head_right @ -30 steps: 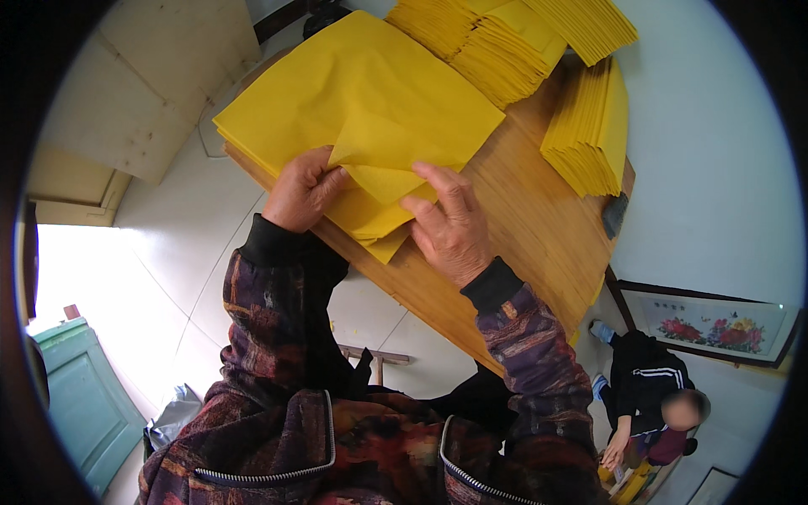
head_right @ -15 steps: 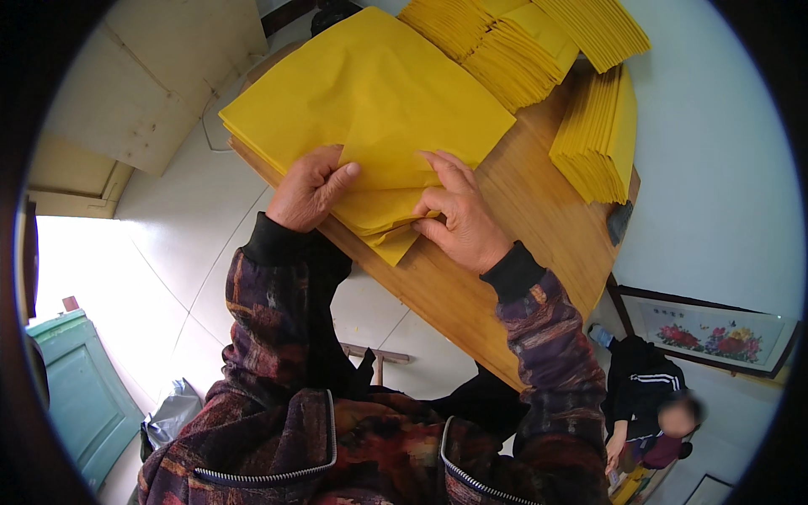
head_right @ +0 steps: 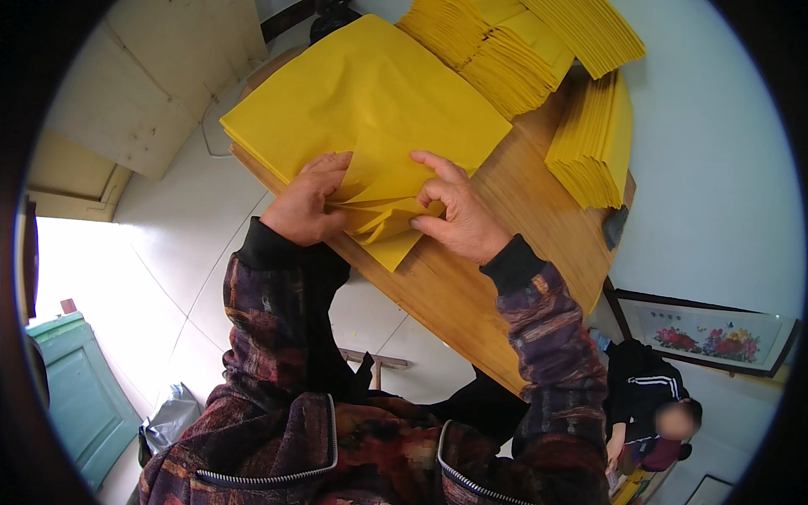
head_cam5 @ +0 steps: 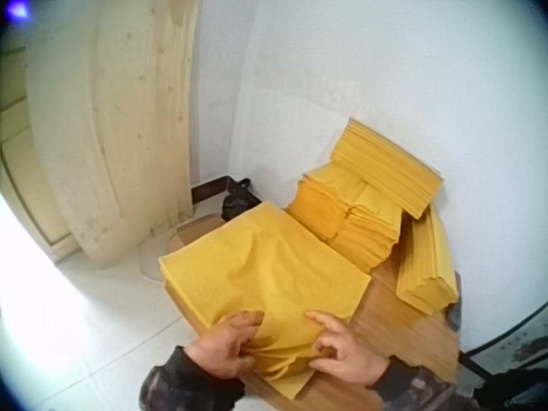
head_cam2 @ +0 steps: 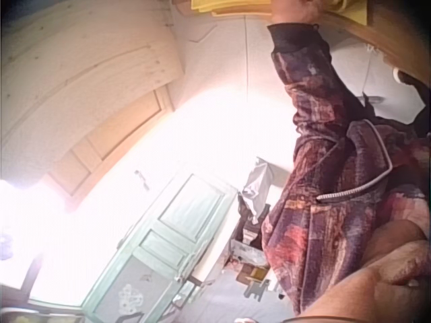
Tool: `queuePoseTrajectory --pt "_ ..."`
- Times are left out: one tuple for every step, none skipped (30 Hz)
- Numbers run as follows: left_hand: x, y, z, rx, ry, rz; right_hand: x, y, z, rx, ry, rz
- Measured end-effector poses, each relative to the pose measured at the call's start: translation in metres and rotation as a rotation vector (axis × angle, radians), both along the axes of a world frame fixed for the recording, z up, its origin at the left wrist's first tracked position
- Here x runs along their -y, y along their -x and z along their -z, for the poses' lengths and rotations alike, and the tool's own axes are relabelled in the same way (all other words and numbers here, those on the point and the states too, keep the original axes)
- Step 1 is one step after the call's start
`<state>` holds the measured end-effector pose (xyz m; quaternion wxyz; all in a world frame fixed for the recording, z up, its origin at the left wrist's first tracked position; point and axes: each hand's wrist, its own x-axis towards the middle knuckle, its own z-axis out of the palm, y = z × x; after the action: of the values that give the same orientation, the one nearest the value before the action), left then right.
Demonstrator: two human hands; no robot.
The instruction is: The person folds yellow paper sheets on a wooden table, repeatedly folding each sheet in half and stacking the finished pieces. The person handles the sheets one at a time, aligning edges and pressing creases before placing them into a growing stack.
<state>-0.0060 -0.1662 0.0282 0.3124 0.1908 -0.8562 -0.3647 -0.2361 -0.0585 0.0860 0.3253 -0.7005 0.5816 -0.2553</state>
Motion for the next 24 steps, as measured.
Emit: queuePoseTrajectory --pt "0.003 0.003 0.002 -0.006 -0.001 0.013 -0.001 -0.001 0.0 -0.011 -0.008 0.017" --pt "0.004 0.005 0.003 -0.013 0.0 0.026 -0.002 -0.003 -0.001 -0.013 0.014 0.028" --pt "0.004 0.007 0.004 -0.027 -0.053 -0.005 -0.004 -0.005 -0.001 -0.02 0.022 0.053" --pt "0.002 0.009 0.004 -0.041 -0.107 -0.035 -0.006 -0.007 -0.002 -0.024 0.026 0.086" --pt "0.001 0.01 0.004 -0.054 -0.159 -0.061 -0.009 -0.01 -0.002 -0.095 0.13 0.131" --pt "0.0 0.012 0.003 -0.074 -0.273 -0.082 -0.013 -0.013 -0.001 -0.164 0.23 0.184" --pt "-0.002 0.013 0.002 -0.092 -0.387 -0.1 -0.016 -0.016 0.0 -0.238 0.327 0.225" --pt "-0.003 0.013 0.001 -0.127 -0.491 -0.105 -0.018 -0.018 0.001 -0.278 0.386 0.239" --pt "-0.003 0.013 0.0 -0.076 -0.5 -0.12 -0.019 -0.019 0.002 -0.323 0.442 0.241" --pt "-0.003 0.012 -0.002 -0.041 -0.499 -0.121 -0.021 -0.021 0.004 -0.371 0.489 0.253" --pt "-0.002 0.01 -0.004 -0.004 -0.499 -0.123 -0.022 -0.022 0.006 -0.345 0.512 0.252" --pt "-0.002 0.009 -0.005 0.0 -0.5 -0.128 -0.023 -0.024 0.009 -0.322 0.527 0.26" --pt "-0.002 0.008 -0.006 0.003 -0.501 -0.134 -0.023 -0.024 0.011 -0.308 0.569 0.251" --pt "-0.002 0.008 -0.007 0.004 -0.501 -0.14 -0.024 -0.023 0.011 -0.366 0.53 0.23" --pt "-0.002 0.008 -0.008 -0.007 -0.512 -0.144 -0.025 -0.021 0.011 -0.432 0.516 0.192" --pt "-0.002 0.008 -0.008 -0.017 -0.524 -0.147 -0.026 -0.019 0.011 -0.498 0.501 0.154" --pt "-0.002 0.009 -0.008 -0.028 -0.535 -0.149 -0.025 -0.017 0.011 -0.444 0.437 0.108" --pt "-0.003 0.01 -0.007 -0.078 -0.516 -0.163 -0.024 -0.015 0.011 -0.391 0.373 0.063" --pt "-0.003 0.012 -0.007 -0.128 -0.497 -0.177 -0.022 -0.013 0.011 -0.337 0.308 0.018" --pt "-0.004 0.013 -0.006 -0.177 -0.488 -0.184 -0.021 -0.011 0.01 -0.285 0.256 0.015" --pt "-0.004 0.013 -0.006 -0.164 -0.474 -0.197 -0.019 -0.009 0.009 -0.232 0.204 0.011" --pt "-0.004 0.013 -0.006 -0.151 -0.469 -0.201 -0.017 -0.007 0.007 -0.18 0.153 0.008" --pt "-0.004 0.013 -0.006 -0.14 -0.478 -0.204 -0.015 -0.006 0.006 -0.173 0.126 -0.005" --pt "-0.004 0.013 -0.005 -0.148 -0.449 -0.196 -0.013 -0.004 0.005 -0.167 0.1 -0.018"
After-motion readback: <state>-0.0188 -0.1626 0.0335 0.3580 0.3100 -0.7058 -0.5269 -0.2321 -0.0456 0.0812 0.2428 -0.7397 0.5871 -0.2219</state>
